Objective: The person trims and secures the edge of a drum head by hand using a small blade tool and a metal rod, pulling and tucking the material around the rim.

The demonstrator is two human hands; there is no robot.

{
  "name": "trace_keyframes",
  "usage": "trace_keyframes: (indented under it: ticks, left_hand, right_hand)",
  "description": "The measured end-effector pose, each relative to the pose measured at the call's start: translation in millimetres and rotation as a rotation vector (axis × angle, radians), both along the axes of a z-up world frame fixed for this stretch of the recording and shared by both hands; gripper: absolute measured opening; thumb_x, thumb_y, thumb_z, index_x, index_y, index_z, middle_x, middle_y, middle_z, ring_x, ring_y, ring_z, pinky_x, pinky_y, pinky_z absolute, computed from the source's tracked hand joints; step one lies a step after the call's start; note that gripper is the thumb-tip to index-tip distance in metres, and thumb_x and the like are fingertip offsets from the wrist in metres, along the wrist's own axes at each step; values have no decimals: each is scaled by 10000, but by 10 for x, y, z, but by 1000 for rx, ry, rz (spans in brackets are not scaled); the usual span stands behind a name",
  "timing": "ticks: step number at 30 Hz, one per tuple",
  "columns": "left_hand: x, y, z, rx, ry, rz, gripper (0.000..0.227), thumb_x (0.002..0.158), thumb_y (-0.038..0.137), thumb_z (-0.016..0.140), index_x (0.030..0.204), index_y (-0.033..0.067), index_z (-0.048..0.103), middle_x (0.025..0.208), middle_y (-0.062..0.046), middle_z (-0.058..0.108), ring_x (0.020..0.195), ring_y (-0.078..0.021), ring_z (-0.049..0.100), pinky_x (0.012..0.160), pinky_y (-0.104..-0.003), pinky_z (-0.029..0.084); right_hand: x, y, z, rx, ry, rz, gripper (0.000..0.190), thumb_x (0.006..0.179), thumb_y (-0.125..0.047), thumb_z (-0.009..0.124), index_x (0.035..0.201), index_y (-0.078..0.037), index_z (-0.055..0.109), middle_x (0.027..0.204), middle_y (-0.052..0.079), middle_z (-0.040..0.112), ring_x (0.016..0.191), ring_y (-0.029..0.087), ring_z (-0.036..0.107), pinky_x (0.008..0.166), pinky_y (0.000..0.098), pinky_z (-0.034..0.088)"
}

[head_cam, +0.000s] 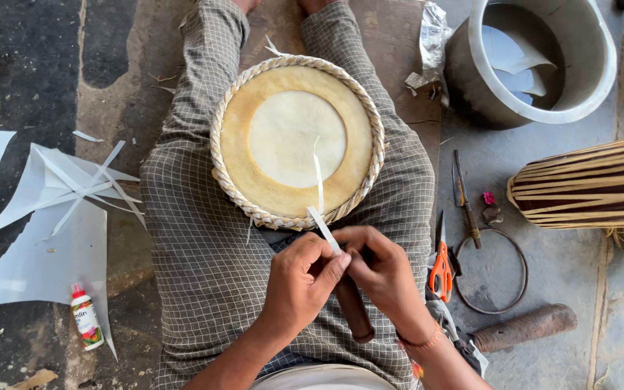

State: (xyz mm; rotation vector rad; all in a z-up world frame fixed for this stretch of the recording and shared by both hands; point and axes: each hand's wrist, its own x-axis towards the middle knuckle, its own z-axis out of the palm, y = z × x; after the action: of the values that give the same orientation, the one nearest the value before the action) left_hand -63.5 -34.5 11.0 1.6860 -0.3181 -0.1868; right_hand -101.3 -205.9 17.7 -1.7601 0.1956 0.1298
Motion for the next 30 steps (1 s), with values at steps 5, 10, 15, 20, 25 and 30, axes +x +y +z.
trace_keyframes:
  ticks: [5, 10, 15, 20, 25, 30]
  left_hand:
    - [324, 156, -17, 315, -368, 224, 215, 936, 252, 761, 838, 87, 666, 774, -20, 609, 755, -189, 580, 735, -380, 429]
    - [432, 198, -137, 350, -475, 273, 217, 943, 252, 765, 861, 103, 630, 1010, -35, 622, 992, -216, 570, 937, -416, 383]
    - [412, 175, -179, 360, -463, 282, 191, 940, 176, 762, 863, 100, 605, 1037, -21, 621, 1010, -207, 578, 938, -416, 383]
    - [440, 134, -228, 399, -482, 326, 188, 935, 175, 766, 873, 99, 606, 1065, -22, 628, 1049, -212, 582, 960, -429, 374]
    - [420, 28, -250, 483, -506, 332, 176, 890, 183, 779, 855, 109, 623, 1066, -32, 628, 1067, -226, 576, 976, -465, 321]
    - [429, 8, -240, 463, -531, 225, 138, 868, 174, 766, 915, 107, 655, 1068, -22, 621, 1062, -229, 563, 951, -453, 290]
  right_hand:
    - [-76, 43, -86, 19, -4, -61, 433, 964, -45, 640, 1390, -26, 564, 970, -6, 593, 825, 64, 562, 720, 201, 501]
    - [-298, 137, -110, -26, 178, 105, 543, 943, -241, 675, 1423, -41, 519, 918, 12, 624, 756, 76, 600, 661, 220, 531]
    - [-339, 222, -247, 376, 316, 41, 502, 1010, -290, 586, 1438, -35, 522, 844, 35, 620, 684, 95, 596, 600, 248, 522]
    - [-336, 211, -300, 449, 307, 51, 495, 1018, -279, 583, 1439, -30, 512, 843, 35, 609, 682, 97, 584, 609, 251, 524]
    - [-369, 167, -346, 455, 321, 47, 468, 1021, -260, 585, 1421, -22, 528, 840, 42, 608, 679, 102, 582, 604, 251, 516]
    - [-237, 214, -310, 973, 421, 36, 445, 947, -246, 588, 1343, -62, 500, 953, 79, 647, 759, 150, 653, 585, 288, 548]
